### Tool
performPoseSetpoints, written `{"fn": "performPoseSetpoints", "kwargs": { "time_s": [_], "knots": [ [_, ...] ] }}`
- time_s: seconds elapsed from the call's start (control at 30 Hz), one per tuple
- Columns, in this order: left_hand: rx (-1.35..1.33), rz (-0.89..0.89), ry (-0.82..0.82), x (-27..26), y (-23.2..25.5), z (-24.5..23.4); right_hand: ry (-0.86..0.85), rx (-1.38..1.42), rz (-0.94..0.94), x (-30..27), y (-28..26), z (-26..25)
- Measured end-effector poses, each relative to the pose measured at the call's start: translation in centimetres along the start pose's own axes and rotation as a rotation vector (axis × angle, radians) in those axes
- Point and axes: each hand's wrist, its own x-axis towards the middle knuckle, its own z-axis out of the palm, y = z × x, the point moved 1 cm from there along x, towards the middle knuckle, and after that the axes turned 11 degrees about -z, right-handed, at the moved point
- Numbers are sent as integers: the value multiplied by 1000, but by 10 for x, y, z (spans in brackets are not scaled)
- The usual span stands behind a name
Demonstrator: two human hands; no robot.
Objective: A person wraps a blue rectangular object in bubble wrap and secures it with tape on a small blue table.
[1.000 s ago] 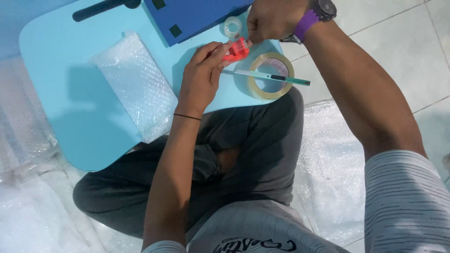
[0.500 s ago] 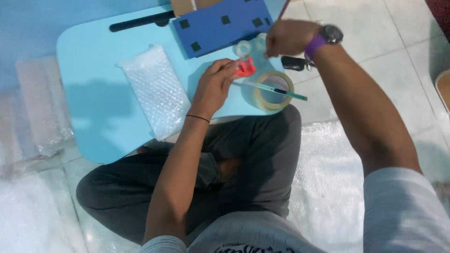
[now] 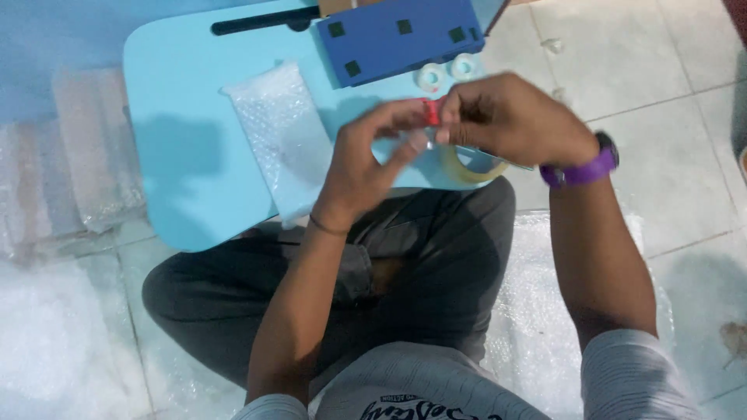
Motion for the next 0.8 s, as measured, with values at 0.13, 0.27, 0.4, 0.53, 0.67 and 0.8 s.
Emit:
{"fn": "performPoseSetpoints", "kwargs": {
  "time_s": [0.13, 0.27, 0.4, 0.53, 0.67, 0.8],
  "knots": [
    [40, -93, 18, -37, 27, -12, 8, 101, 79, -1, -28, 32],
    [148, -156, 69, -79, 23, -26, -16, 148, 154, -8, -40, 66],
    [265, -176, 170, -123, 11, -24, 9, 340, 262, -26, -40, 113],
    [243, -99, 245, -162, -11, -16, 150, 566, 312, -45, -34, 159],
    [187, -52, 315, -186, -27, -9, 185, 555, 196, -58, -24, 184],
    [182, -67, 329, -194, -33, -6, 241, 692, 254, -71, -17, 209]
  ]
}}
